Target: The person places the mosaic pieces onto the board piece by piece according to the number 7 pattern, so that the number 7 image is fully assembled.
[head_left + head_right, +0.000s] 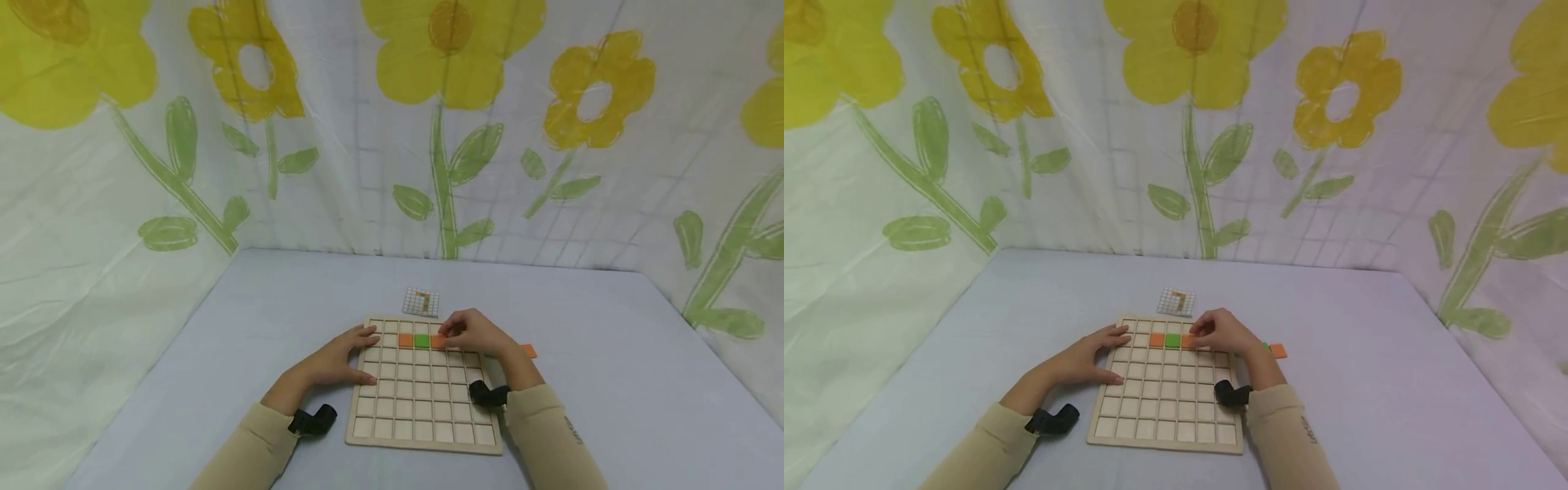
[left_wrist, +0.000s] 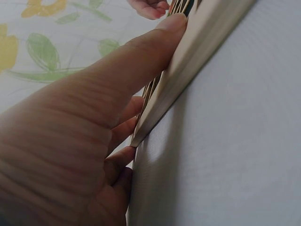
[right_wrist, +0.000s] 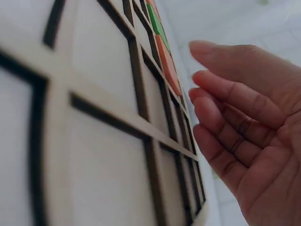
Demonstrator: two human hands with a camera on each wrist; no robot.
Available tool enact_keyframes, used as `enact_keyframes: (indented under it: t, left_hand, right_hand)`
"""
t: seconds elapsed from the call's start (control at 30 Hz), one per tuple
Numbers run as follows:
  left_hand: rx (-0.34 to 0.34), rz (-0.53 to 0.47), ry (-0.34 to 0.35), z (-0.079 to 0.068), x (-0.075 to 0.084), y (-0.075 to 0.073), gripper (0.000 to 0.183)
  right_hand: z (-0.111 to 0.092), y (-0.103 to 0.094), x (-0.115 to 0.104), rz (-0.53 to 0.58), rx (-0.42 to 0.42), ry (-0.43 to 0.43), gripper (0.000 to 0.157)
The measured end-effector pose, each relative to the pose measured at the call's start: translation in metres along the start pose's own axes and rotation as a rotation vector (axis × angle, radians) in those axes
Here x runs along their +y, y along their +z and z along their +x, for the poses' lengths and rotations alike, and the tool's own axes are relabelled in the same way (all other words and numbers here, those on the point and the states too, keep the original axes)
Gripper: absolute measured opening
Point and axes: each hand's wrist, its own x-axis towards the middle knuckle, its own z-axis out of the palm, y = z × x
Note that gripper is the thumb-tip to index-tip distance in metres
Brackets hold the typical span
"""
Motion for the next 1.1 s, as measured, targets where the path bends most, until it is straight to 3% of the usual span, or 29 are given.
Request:
enact_keyframes:
  t: [0.33,1.1]
  left_hand:
    - [0.013,-0.002,-0.015,0.0,0.001,0.001,0.081]
    - [0.009,0.018,-0.032,0.002,0.001,0.002,0.082]
  right_hand:
    - [-0.012,-0.022,-0.008,-0.009,0.012,0.031,0.029]
    - [-0.059,-0.047,0.021,-0.082,0.093,0.147,0.028]
